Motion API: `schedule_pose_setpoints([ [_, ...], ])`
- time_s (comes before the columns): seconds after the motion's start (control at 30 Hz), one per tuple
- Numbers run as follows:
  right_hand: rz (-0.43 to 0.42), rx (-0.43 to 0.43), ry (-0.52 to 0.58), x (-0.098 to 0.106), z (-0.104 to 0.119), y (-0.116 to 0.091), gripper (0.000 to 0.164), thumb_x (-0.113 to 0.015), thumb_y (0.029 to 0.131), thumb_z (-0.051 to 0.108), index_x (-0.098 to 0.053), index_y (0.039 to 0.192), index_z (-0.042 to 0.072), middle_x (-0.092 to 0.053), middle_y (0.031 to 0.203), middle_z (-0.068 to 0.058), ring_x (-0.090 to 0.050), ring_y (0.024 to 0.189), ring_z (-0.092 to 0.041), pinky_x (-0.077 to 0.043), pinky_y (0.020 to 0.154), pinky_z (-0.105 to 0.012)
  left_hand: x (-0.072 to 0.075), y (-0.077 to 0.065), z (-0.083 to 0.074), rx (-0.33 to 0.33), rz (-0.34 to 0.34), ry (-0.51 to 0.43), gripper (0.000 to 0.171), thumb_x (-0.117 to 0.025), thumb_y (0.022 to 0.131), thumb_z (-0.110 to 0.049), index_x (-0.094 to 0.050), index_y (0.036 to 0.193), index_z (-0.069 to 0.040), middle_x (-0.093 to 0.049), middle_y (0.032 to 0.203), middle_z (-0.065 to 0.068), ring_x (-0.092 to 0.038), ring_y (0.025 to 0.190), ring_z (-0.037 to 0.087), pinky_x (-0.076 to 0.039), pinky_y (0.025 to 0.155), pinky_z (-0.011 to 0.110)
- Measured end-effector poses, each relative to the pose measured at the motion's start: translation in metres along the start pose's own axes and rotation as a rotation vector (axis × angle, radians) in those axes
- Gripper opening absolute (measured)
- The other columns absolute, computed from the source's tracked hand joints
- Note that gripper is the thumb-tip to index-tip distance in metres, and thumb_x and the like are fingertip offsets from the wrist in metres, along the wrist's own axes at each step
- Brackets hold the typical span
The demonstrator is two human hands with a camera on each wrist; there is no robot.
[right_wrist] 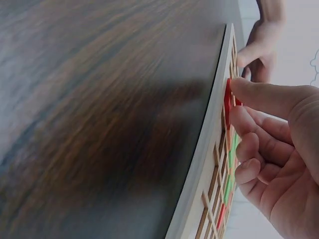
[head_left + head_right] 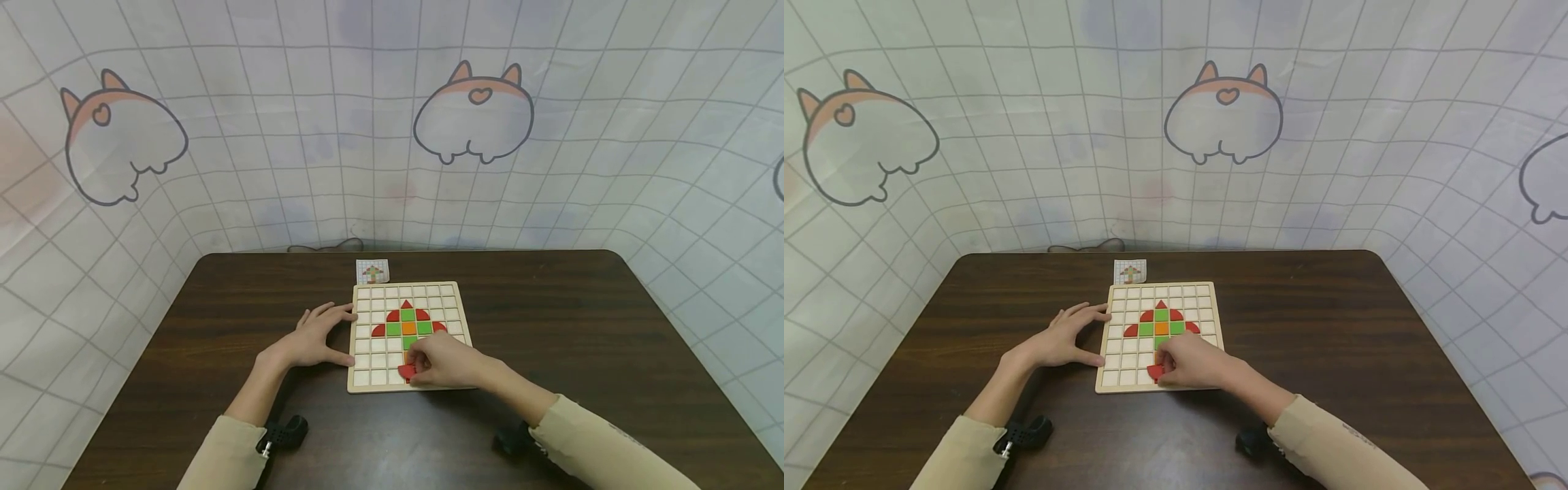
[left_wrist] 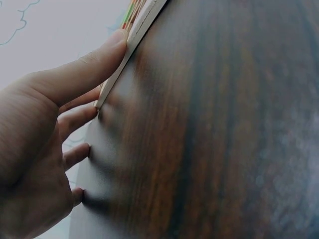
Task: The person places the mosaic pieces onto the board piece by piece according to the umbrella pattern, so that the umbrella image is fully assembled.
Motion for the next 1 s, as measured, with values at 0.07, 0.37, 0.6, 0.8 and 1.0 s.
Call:
schedule_pose_setpoints([
  [0.07, -0.003, 0.004, -0.008, 0.000, 0.002, 0.002, 0.016, -0.084, 0.086, 0.018, -0.071, 0.091, 0.012, -0.051, 0.064, 0.013, -0.046, 0.060, -0.003, -0.042, 0.058, -0.022, 0.000, 0.000, 0.000, -0.003, -0.002, 0.000, 0.081, -0.088, 0.082, -0.043, -0.053, 0.148, -0.011, -0.029, 0.166, 0.007, -0.010, 0.154, 0.040, 0.001, 0.115, 0.071],
  [0.37, 0.001, 0.020, -0.038, -0.005, 0.004, 0.008, 0.018, -0.086, 0.086, 0.021, -0.072, 0.092, 0.012, -0.049, 0.063, 0.013, -0.045, 0.058, -0.002, -0.041, 0.057, -0.022, 0.000, 0.001, 0.000, -0.004, -0.001, 0.005, 0.081, -0.088, 0.082, -0.043, -0.053, 0.148, -0.011, -0.030, 0.166, 0.007, -0.010, 0.154, 0.040, 0.001, 0.115, 0.071],
  [0.6, 0.002, 0.023, -0.021, -0.006, 0.005, 0.011, 0.020, -0.085, 0.087, 0.026, -0.073, 0.094, 0.013, -0.050, 0.063, 0.013, -0.047, 0.058, -0.003, -0.041, 0.055, -0.022, 0.000, 0.000, -0.001, 0.000, -0.002, 0.009, 0.081, -0.088, 0.082, -0.043, -0.053, 0.148, -0.011, -0.030, 0.166, 0.008, -0.011, 0.154, 0.040, 0.001, 0.115, 0.072],
  [0.8, -0.009, 0.041, -0.015, -0.005, 0.006, 0.011, 0.015, -0.083, 0.089, 0.023, -0.074, 0.094, 0.012, -0.053, 0.065, 0.013, -0.048, 0.058, -0.002, -0.043, 0.055, -0.022, -0.001, 0.000, 0.000, -0.002, -0.003, 0.008, 0.081, -0.087, 0.082, -0.043, -0.053, 0.148, -0.011, -0.030, 0.166, 0.007, -0.011, 0.154, 0.040, 0.001, 0.115, 0.071],
  [1.0, 0.003, 0.041, -0.052, -0.007, 0.008, 0.011, 0.010, -0.080, 0.090, 0.019, -0.074, 0.095, 0.012, -0.052, 0.065, 0.014, -0.047, 0.057, -0.002, -0.041, 0.054, -0.022, -0.001, 0.000, 0.001, -0.002, -0.005, 0.006, 0.081, -0.088, 0.081, -0.044, -0.054, 0.148, -0.012, -0.030, 0.166, 0.007, -0.011, 0.154, 0.040, 0.001, 0.115, 0.071],
])
Point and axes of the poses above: each hand's wrist, its own y-axis towards the middle knuckle, its own x-axis out of the back of the hand, z = x × y, the point moved 1 cm from there along y, towards the middle knuckle
